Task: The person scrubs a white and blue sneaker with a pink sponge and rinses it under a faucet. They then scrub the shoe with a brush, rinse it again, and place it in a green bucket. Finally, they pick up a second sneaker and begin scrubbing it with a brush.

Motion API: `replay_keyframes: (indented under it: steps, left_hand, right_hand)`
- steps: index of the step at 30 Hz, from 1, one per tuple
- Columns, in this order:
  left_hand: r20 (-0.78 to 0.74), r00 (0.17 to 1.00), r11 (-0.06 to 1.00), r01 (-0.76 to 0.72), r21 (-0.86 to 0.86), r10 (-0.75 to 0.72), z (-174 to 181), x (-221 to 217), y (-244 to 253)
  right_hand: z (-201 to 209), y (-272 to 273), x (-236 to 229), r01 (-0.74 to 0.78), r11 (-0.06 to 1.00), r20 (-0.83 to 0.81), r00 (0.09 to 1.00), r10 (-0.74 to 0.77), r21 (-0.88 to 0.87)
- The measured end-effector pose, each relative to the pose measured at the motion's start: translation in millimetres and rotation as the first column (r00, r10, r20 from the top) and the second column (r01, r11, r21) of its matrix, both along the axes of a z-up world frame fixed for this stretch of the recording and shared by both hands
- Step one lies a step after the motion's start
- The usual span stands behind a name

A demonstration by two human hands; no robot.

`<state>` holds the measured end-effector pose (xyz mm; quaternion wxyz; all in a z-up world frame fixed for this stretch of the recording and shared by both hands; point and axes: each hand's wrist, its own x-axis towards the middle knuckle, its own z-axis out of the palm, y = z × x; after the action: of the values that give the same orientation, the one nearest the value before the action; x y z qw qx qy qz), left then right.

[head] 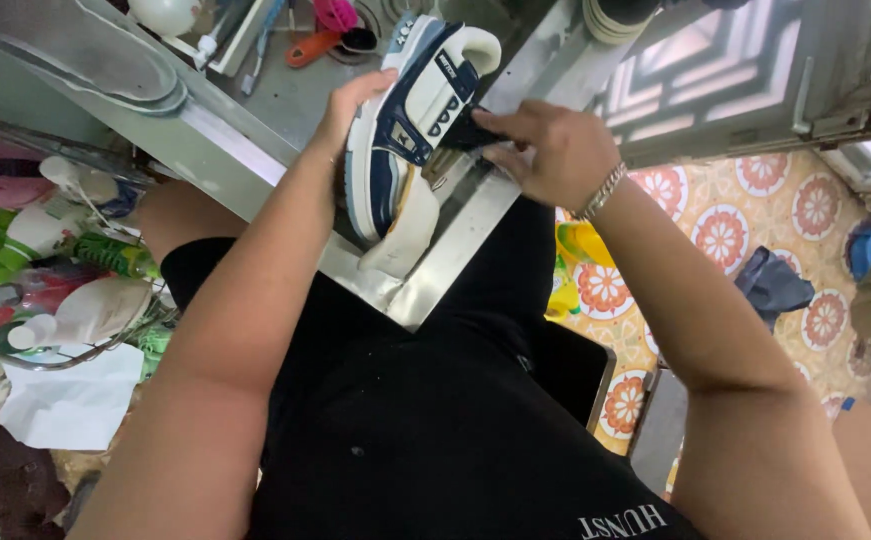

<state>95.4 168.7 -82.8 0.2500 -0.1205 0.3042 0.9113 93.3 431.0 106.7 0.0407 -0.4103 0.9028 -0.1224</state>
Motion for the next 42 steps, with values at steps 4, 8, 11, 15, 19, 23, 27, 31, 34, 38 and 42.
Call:
replay_keyframes:
  steps: [4,8,11,15,19,23,27,31,34,38,42]
  left_hand:
    - [-0.002,1.0,1.0,0.015,0.013,-0.015,-3,-4,-2]
    - [0.012,0.998,0.998,0.055,-0.023,-0.055,2,-6,-1]
    - [-0.152,0.986,0.995,0.077,0.069,-0.065,-37,-20,-6]
    - [-0.065,0.997,0.999,-0.04,0.014,0.04,-41,-13,-4]
    - [-0.121,0.993,0.999,0.008,0.043,-0.003,-20,-13,0]
    - [-0.133,0.99,0.998,0.039,0.039,-0.034,-6,-8,0]
    - [-0.158,0.987,0.999,0.029,0.042,-0.022,-6,-1,2]
    - [-0.141,0.989,0.998,0.053,0.014,-0.051,-9,-4,0]
    - [-0.135,0.99,0.997,0.053,0.061,-0.045,-26,-9,-2]
    - [-0.036,0.998,0.997,0.053,-0.064,-0.055,19,4,3]
    - [-0.091,0.991,0.993,0.104,0.052,-0.099,9,4,1]
  right_hand:
    - [-20,12,-22,0.077,0.997,-0.068,0.995,-0.079,-0.021]
    - [-17,-8,-1,0.135,0.99,-0.09,0.986,-0.138,-0.04]
    - [-6,-17,16,0.078,0.996,-0.007,0.997,-0.078,-0.039]
    - [-19,4,-16,0.103,0.993,0.032,0.994,-0.101,-0.06]
    - [-18,2,-1,0.21,0.974,-0.054,0.975,-0.215,-0.085]
    - [-7,-2,11,0.272,0.961,0.063,0.961,-0.268,-0.054]
    - [-26,18,-9,0.338,0.94,0.013,0.941,-0.338,-0.043]
    - [-35,9,7,0.214,0.963,0.035,0.977,-0.211,-0.166]
    - [-28,12,-5,0.226,0.955,0.096,0.973,-0.21,-0.194]
    - [-33,5,-8,0.376,0.919,0.081,0.926,-0.369,-0.117]
    - [-35,10,7,0.205,0.958,0.013,0.978,-0.207,-0.198]
